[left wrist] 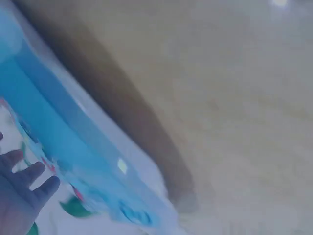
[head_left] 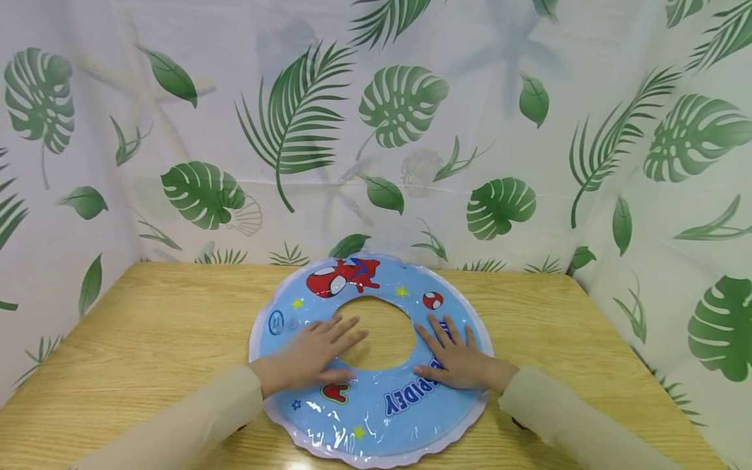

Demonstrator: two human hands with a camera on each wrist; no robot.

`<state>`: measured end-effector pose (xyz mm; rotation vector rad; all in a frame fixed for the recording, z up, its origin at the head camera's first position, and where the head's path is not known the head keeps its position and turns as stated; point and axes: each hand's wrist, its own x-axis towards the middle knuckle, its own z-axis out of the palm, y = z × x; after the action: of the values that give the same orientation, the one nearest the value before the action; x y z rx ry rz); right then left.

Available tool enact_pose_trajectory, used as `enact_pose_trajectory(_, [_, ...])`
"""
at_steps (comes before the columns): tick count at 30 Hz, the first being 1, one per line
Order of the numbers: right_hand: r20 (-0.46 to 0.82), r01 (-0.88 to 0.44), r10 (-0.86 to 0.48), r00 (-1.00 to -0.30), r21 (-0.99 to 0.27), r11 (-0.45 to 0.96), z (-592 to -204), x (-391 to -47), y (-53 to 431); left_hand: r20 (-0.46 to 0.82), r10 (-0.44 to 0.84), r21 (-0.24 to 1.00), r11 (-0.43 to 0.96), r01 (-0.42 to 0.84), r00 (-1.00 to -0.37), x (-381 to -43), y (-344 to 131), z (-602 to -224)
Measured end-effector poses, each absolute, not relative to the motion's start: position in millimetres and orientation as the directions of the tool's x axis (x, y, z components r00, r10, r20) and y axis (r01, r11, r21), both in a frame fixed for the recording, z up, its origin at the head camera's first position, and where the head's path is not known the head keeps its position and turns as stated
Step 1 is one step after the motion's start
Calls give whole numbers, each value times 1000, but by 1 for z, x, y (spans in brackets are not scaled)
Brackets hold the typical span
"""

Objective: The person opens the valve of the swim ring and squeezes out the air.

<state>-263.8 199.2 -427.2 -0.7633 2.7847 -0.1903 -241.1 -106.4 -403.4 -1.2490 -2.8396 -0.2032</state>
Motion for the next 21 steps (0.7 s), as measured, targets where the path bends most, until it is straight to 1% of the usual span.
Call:
enact_pose_trajectory(2, [-209, -482, -515, -831, -190, 855, -427, -264, 199, 151, 675, 50, 724, 688, -722, -255, -114, -402])
enact_pose_trajectory(5, [-211, -481, -515, -831, -195, 855, -427, -264, 199, 195, 592, -9, 798, 603, -782, -273, -124, -399])
enact_pose_trajectory(10, [-214, -479, -513, -831, -190, 857, -426, -264, 198, 166, 494, -38, 868, 496, -853, -294, -134, -401])
enact_pose_trajectory(15, [-214, -477, -511, -832, -193, 857, -425, -263, 197, 107, 452, -5, 891, 455, -885, -302, -136, -408])
enact_pose_trajectory(21, [-195, -486, -517, -833, -187, 854, -426, -263, 198, 29, 445, 36, 894, 446, -895, -303, -136, -414])
